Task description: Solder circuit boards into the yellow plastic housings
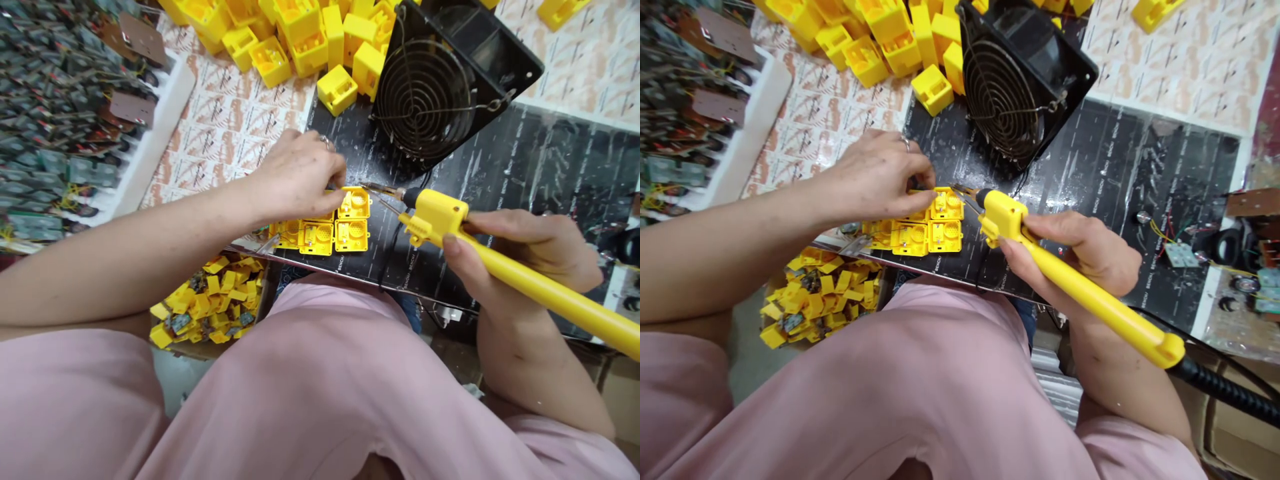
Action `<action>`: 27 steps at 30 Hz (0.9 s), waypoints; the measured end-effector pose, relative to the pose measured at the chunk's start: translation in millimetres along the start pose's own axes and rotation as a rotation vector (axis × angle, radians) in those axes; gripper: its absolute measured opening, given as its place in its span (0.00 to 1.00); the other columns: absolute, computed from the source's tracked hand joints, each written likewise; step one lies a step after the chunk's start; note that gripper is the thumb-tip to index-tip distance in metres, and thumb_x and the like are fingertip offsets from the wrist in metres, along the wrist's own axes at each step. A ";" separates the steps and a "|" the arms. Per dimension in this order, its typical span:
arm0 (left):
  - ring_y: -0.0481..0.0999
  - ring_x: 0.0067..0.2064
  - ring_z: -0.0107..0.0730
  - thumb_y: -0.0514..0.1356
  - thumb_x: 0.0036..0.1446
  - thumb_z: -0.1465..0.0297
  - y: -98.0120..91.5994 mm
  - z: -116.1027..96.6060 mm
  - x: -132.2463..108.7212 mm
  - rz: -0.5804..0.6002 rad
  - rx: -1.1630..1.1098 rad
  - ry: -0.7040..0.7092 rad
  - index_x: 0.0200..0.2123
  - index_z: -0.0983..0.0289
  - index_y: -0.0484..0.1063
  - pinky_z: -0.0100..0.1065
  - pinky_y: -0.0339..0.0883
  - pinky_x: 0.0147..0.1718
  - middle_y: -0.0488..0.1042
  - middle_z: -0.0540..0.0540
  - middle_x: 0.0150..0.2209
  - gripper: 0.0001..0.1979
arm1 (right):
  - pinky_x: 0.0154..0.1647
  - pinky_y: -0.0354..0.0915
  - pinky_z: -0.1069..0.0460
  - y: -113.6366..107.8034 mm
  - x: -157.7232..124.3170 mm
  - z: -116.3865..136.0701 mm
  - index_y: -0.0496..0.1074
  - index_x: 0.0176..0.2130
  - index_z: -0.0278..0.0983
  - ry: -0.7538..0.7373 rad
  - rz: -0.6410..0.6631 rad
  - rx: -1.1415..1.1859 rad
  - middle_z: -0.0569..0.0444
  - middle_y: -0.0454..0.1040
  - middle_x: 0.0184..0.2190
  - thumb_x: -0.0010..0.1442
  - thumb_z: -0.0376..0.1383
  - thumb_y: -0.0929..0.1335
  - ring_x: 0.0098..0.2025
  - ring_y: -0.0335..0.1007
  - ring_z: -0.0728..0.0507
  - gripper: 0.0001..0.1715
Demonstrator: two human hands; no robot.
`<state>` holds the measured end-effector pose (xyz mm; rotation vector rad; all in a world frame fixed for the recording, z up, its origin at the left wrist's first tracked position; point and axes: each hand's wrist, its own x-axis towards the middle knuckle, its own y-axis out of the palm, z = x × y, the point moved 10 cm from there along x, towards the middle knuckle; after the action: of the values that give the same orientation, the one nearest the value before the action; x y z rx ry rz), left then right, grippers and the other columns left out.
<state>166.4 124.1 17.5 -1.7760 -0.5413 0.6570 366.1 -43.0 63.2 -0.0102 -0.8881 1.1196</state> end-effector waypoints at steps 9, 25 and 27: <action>0.79 0.69 0.52 0.48 0.80 0.60 -21.8 1.3 -62.4 -0.127 0.047 0.424 0.54 0.54 0.83 0.60 0.65 0.70 0.85 0.56 0.62 0.22 | 0.15 0.67 0.54 -6.1 -4.0 0.4 0.82 0.65 0.52 -0.020 -0.009 -0.004 0.53 0.89 0.40 0.57 0.35 0.86 0.26 0.82 0.44 0.40; 0.83 0.57 0.49 0.54 0.75 0.64 10.2 -16.5 -33.5 -0.166 -0.039 0.199 0.37 0.52 0.85 0.68 0.56 0.77 0.86 0.52 0.36 0.19 | 0.19 0.76 0.54 4.6 6.1 17.6 0.84 0.39 0.46 -0.121 0.171 0.132 0.57 0.85 0.29 0.60 0.36 0.84 0.25 0.83 0.43 0.10; 0.83 0.56 0.49 0.54 0.74 0.64 8.1 -17.7 -32.1 -0.174 -0.036 0.183 0.38 0.51 0.85 0.67 0.56 0.76 0.84 0.52 0.34 0.18 | 0.20 0.77 0.55 10.3 6.6 16.8 0.82 0.37 0.45 -0.130 0.215 0.116 0.57 0.85 0.29 0.65 0.39 0.82 0.26 0.83 0.44 0.08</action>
<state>154.8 88.4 19.1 -1.7782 -0.5769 0.3617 348.7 -39.9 74.0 0.0643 -0.9521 1.3838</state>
